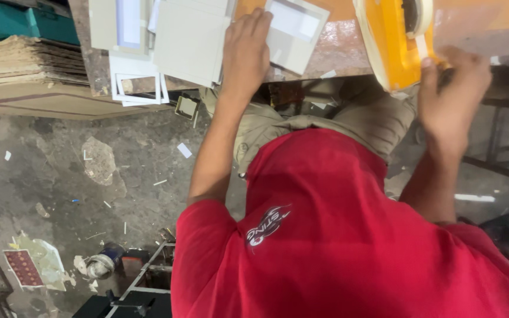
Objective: The person assembles small white photo frames by hand, attaching backing pieces and securing them with clear tape. The person handles each frame individually, aligns the parts, and applies tape to the edges.
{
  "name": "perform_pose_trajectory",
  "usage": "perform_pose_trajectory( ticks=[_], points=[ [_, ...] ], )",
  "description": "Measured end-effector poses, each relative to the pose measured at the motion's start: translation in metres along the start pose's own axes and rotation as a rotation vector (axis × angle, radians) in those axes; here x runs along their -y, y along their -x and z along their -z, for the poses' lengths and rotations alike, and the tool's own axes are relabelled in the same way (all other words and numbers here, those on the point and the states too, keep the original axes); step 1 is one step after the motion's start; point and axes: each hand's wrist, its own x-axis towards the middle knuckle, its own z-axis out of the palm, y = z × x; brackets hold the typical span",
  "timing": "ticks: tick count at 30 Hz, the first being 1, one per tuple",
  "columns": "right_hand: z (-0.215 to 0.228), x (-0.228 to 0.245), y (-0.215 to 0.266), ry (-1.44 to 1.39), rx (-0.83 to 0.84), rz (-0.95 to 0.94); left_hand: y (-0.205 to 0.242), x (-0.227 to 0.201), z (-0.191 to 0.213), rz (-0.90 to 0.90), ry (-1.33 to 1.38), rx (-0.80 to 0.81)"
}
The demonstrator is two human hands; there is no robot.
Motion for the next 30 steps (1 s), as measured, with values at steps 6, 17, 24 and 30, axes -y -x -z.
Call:
perform_pose_trajectory(
  ticks=[6, 17, 24, 30],
  points=[
    [-0.011, -0.022, 0.001, -0.239, 0.083, -0.147, 0.01, 0.004, 0.0, 0.054, 0.042, -0.02],
    [-0.047, -0.055, 0.026, -1.334, -0.148, -0.507, 0.006, -0.014, 0.007, 0.04, 0.075, -0.004],
    [-0.046, -0.088, 0.041, -0.745, -0.063, -0.154, 0.002, -0.014, 0.003, 0.05, 0.088, 0.017],
    [-0.032, -0.086, 0.031, -0.162, -0.023, 0.087, -0.002, -0.019, 0.011, 0.063, 0.082, -0.002]
  ],
)
